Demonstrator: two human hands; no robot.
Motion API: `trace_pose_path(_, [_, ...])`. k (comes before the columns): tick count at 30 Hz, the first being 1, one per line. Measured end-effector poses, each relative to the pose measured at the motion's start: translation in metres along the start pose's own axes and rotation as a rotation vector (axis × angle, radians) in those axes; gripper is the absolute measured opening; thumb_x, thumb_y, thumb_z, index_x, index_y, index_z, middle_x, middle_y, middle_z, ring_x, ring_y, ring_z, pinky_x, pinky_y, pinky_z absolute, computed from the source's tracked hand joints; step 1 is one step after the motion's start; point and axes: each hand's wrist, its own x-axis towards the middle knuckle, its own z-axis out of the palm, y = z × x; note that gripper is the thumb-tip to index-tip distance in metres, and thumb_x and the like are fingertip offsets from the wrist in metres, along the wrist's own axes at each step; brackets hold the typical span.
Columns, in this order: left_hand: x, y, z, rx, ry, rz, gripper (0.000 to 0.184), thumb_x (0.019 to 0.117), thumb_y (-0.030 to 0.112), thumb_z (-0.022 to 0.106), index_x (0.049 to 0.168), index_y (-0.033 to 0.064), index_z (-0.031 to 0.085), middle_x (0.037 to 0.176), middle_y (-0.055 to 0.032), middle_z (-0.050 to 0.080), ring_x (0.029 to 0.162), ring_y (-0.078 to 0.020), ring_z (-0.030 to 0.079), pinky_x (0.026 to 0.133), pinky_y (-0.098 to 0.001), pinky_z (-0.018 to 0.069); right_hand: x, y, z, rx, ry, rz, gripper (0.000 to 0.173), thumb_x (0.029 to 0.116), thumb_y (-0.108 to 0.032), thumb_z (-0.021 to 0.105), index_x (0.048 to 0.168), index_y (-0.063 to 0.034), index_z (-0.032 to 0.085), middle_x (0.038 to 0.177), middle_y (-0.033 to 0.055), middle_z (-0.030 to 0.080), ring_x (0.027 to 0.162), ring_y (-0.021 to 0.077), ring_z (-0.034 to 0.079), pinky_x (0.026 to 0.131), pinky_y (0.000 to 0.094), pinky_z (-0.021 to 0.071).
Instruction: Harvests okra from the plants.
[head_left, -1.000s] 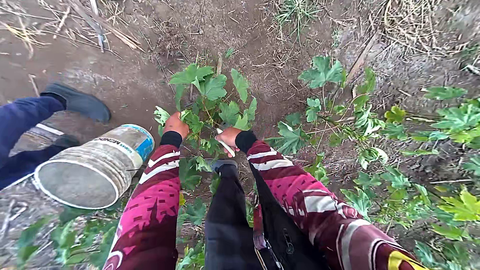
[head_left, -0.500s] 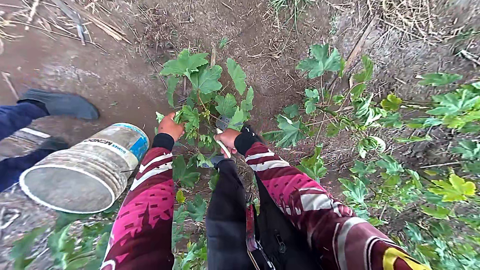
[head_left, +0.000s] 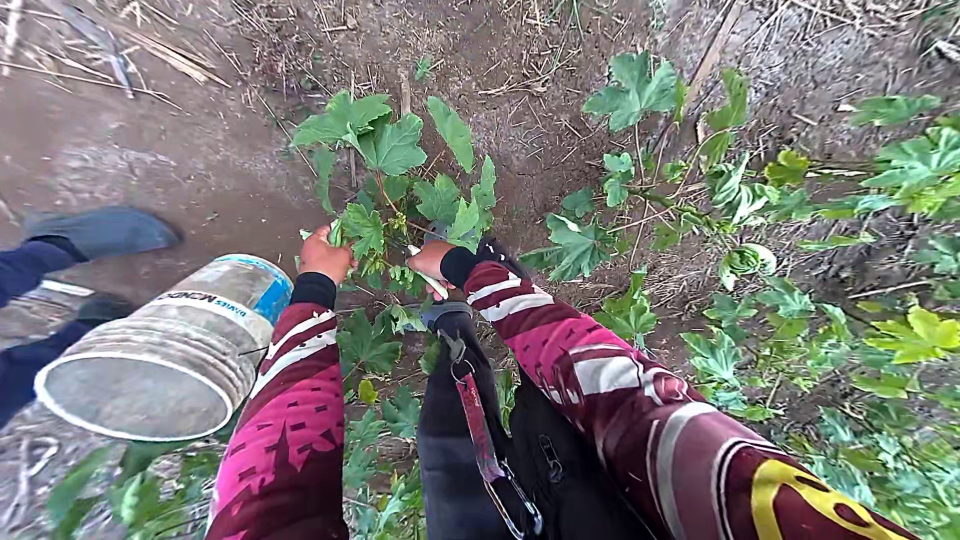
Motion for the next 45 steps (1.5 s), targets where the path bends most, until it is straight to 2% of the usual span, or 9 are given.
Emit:
trace_pose_path(4, [-0.002, -0.001, 0.001, -0.022, 0.017, 0.001, 0.045, 0.0867, -0.003, 0.066, 0.131, -0.0002, 0.058, 0.102, -0.0243, 0.070, 0.083, -0.0373, 0.070, 0.080, -0.0610, 0.0565, -0.002, -0.008, 0.003, -0.042, 0.036, -0.027, 0.046, 0.1080, -0.041, 0.048, 0.121, 0.0001, 0.064, 0.104, 0.0175, 0.068, 0.078, 0.0235, 0.068, 0.072, 0.0420, 0.0568])
trace_pose_path(21, [-0.007, -0.025, 0.003, -0.185, 0.068, -0.035, 0.037, 0.0913, 0.005, 0.067, 0.127, -0.0005, 0.059, 0.098, -0.0216, 0.071, 0.081, -0.0342, 0.071, 0.080, -0.0573, 0.0578, -0.004, -0.026, 0.030, -0.116, 0.140, -0.017, 0.053, 0.1094, -0.049, 0.042, 0.121, -0.0009, 0.062, 0.097, 0.0170, 0.067, 0.070, 0.0228, 0.068, 0.066, 0.0397, 0.0579])
trace_pose_path(24, [-0.007, -0.033, 0.003, -0.215, 0.071, -0.044, 0.041, 0.0932, 0.012, 0.070, 0.130, -0.0006, 0.057, 0.099, -0.0220, 0.071, 0.080, -0.0331, 0.071, 0.080, -0.0554, 0.0587, 0.001, -0.027, 0.036, -0.179, 0.262, -0.083, 0.054, 0.1080, -0.048, 0.046, 0.124, 0.0001, 0.065, 0.122, 0.0228, 0.067, 0.113, 0.0346, 0.067, 0.095, 0.0575, 0.0530])
trace_pose_path(26, [-0.010, -0.035, 0.003, -0.282, 0.068, -0.035, 0.048, 0.0958, 0.017, 0.072, 0.137, -0.0002, 0.055, 0.110, -0.0232, 0.070, 0.084, -0.0323, 0.073, 0.082, -0.0530, 0.0607, 0.003, -0.020, 0.036, -0.173, 0.309, -0.144, 0.054, 0.1078, -0.047, 0.047, 0.127, 0.0004, 0.064, 0.130, 0.0250, 0.065, 0.124, 0.0394, 0.062, 0.103, 0.0628, 0.0473])
trace_pose_path(29, [-0.036, -0.037, 0.004, -0.632, 0.155, 0.007, 0.052, 0.0960, 0.013, 0.072, 0.141, -0.0030, 0.051, 0.122, -0.0236, 0.066, 0.093, -0.0312, 0.072, 0.084, -0.0480, 0.0626, 0.009, 0.018, 0.033, -0.096, 0.339, -0.265, 0.060, 0.1072, -0.052, 0.047, 0.134, 0.0009, 0.059, 0.119, 0.0291, 0.066, 0.103, 0.0433, 0.068, 0.088, 0.0644, 0.0545])
trace_pose_path(35, [-0.127, -0.129, -0.060, -1.459, 0.528, -0.028, 0.028, 0.1041, 0.019, 0.060, 0.130, 0.0115, 0.052, 0.099, -0.0053, 0.069, 0.063, -0.0108, 0.064, 0.060, -0.0264, 0.0575, -0.012, 0.061, 0.036, -0.085, 0.265, -0.089, 0.055, 0.1094, -0.050, 0.043, 0.137, -0.0040, 0.054, 0.086, 0.0162, 0.067, 0.063, 0.0259, 0.064, 0.060, 0.0448, 0.0556])
trace_pose_path(39, [-0.151, -0.223, -0.135, -1.878, 0.846, -0.020, 0.025, 0.1084, 0.023, 0.049, 0.126, 0.0047, 0.050, 0.098, -0.0098, 0.067, 0.081, -0.0195, 0.068, 0.076, -0.0388, 0.0607, -0.039, 0.081, 0.039, -0.223, 0.292, -0.005, 0.057, 0.1098, -0.049, 0.042, 0.141, -0.0020, 0.051, 0.085, 0.0182, 0.068, 0.062, 0.0282, 0.065, 0.058, 0.0459, 0.0554])
trace_pose_path(43, [-0.178, -0.280, -0.163, -1.982, 0.819, -0.258, 0.090, 0.0966, 0.072, 0.048, 0.161, 0.0149, 0.024, 0.156, -0.0236, 0.040, 0.131, -0.0422, 0.053, 0.095, -0.0632, 0.0526, -0.059, 0.086, 0.054, -0.412, 0.336, 0.023, 0.058, 0.1094, -0.048, 0.045, 0.136, 0.0035, 0.053, 0.086, 0.0198, 0.068, 0.063, 0.0270, 0.064, 0.059, 0.0455, 0.0544])
trace_pose_path(45, [-0.192, -0.286, -0.144, -2.006, 0.763, -0.304, 0.093, 0.0940, 0.077, 0.046, 0.162, 0.0176, 0.023, 0.161, -0.0244, 0.031, 0.136, -0.0457, 0.047, 0.096, -0.0662, 0.0507, -0.068, 0.083, 0.064, -0.538, 0.350, 0.020, 0.058, 0.1101, -0.046, 0.044, 0.132, 0.0064, 0.055, 0.087, 0.0187, 0.068, 0.064, 0.0237, 0.062, 0.061, 0.0441, 0.0529])
